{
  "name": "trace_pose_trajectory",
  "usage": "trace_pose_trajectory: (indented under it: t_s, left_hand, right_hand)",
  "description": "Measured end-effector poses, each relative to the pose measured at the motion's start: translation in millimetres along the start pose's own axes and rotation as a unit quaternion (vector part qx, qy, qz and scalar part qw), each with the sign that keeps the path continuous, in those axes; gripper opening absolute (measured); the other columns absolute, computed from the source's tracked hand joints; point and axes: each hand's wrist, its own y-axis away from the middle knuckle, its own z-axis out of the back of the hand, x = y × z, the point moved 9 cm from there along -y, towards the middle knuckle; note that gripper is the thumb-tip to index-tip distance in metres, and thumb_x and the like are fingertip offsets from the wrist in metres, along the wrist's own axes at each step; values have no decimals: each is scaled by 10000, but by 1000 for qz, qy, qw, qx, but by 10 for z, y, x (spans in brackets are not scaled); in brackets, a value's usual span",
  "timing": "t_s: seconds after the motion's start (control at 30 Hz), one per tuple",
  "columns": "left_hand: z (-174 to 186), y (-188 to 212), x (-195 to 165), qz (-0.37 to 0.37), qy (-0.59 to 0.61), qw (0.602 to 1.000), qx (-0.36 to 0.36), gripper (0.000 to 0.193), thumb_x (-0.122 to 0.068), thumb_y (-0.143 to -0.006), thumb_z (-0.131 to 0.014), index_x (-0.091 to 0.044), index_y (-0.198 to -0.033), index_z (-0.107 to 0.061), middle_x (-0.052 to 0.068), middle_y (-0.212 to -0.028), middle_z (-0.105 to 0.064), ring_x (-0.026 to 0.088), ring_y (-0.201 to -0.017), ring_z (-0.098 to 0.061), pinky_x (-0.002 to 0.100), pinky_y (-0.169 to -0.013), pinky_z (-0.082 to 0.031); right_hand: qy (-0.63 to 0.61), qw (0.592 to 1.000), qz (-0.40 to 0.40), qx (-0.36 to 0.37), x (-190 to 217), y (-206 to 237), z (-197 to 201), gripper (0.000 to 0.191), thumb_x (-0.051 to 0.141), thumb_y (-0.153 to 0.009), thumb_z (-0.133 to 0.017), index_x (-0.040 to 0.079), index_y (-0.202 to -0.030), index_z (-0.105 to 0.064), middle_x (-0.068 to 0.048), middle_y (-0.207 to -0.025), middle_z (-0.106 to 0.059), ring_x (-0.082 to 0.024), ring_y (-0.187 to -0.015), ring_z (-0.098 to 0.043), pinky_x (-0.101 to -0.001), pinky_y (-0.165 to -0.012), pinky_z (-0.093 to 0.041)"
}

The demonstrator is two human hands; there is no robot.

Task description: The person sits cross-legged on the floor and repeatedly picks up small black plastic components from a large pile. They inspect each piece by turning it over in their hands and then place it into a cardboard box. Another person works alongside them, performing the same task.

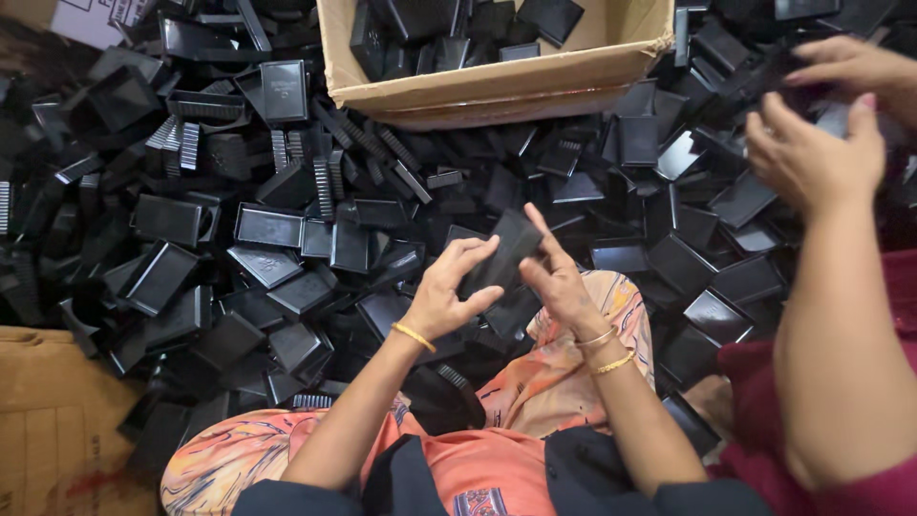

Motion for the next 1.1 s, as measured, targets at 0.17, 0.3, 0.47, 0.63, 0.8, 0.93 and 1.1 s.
trace_pose_trajectory:
  t_s: [0.17, 0.3, 0.47, 0.63, 0.8, 0.93, 1.1]
  left_hand:
    - [6, 77, -155, -65, -92, 991, -78, 574, -167, -893, -757, 13, -1391, -536, 226, -1314, -621, 387, -1192, -644, 396, -1016, -527]
    - [55, 162, 170, 39, -50, 995, -77, 389, -112, -945, -711, -15, -1307, -606, 190, -1037, -722, 324, -917, -744, 349, -812, -584]
    - [174, 9, 249, 26, -24, 998, -51, 402, -64, -915, -696, 16, -1295, -595, 239, -1064, -712, 378, -971, -736, 388, -841, -585]
    - [940, -1018, -175, -198, -180, 947, -180, 438, 104, -889, -626, 3, -1314, -595, 232, -1377, -639, 412, -1325, -610, 461, -1170, -491]
    - [1021, -1550, 181, -203, -300, 913, -185, 283, -5, -875, -655, 19, -1155, -623, 229, -1092, -631, 441, -1036, -583, 500, -954, -456]
    - [-265, -899, 1337, -78, -266, 946, 170, 196, -60, -807, -630, -58, -993, -694, 167, -940, -679, 367, -915, -656, 467, -808, -528]
    - [-995, -179, 2283, -36, -425, 882, 198, 464, -95, -654, -694, -33, -1114, -700, 155, -1058, -706, 348, -935, -686, 515, -803, -546]
  right_hand:
    - [-298, 953, -6, 48, -162, -116, -133, 663, 360, -958, -637, 190, -1530, -350, -45, -1286, -611, -177, -1111, -663, -401, -872, -602]
    - [-79, 994, 77, 3, -308, -186, 148, 524, 187, -1009, -651, 69, -1465, -420, 0, -1373, -545, -100, -1178, -588, -309, -1017, -525]
    - [99, 982, 132, -90, -269, -177, 364, 303, 53, -994, -732, -70, -1258, -647, -147, -1120, -679, -145, -1057, -623, -303, -979, -513]
    - [176, 956, 233, -31, 30, -446, 35, 561, 153, -879, -762, 21, -1361, -508, -124, -1302, -586, -226, -1177, -583, -357, -1013, -488]
    - [471, 854, 157, 156, -804, -473, -929, 571, 483, -841, -786, 72, -1213, -647, -171, -1324, -598, -378, -1300, -544, -458, -1128, -443]
    - [538, 789, 258, 147, -1159, -225, -1397, 504, 366, -711, -831, 44, -1070, -684, -395, -1367, -441, -559, -1245, -403, -593, -1050, -403]
    - [562, 781, 201, 183, -1261, 35, -1273, 456, 78, -721, -660, 64, -1176, -661, -191, -1272, -589, -393, -1205, -536, -457, -994, -471]
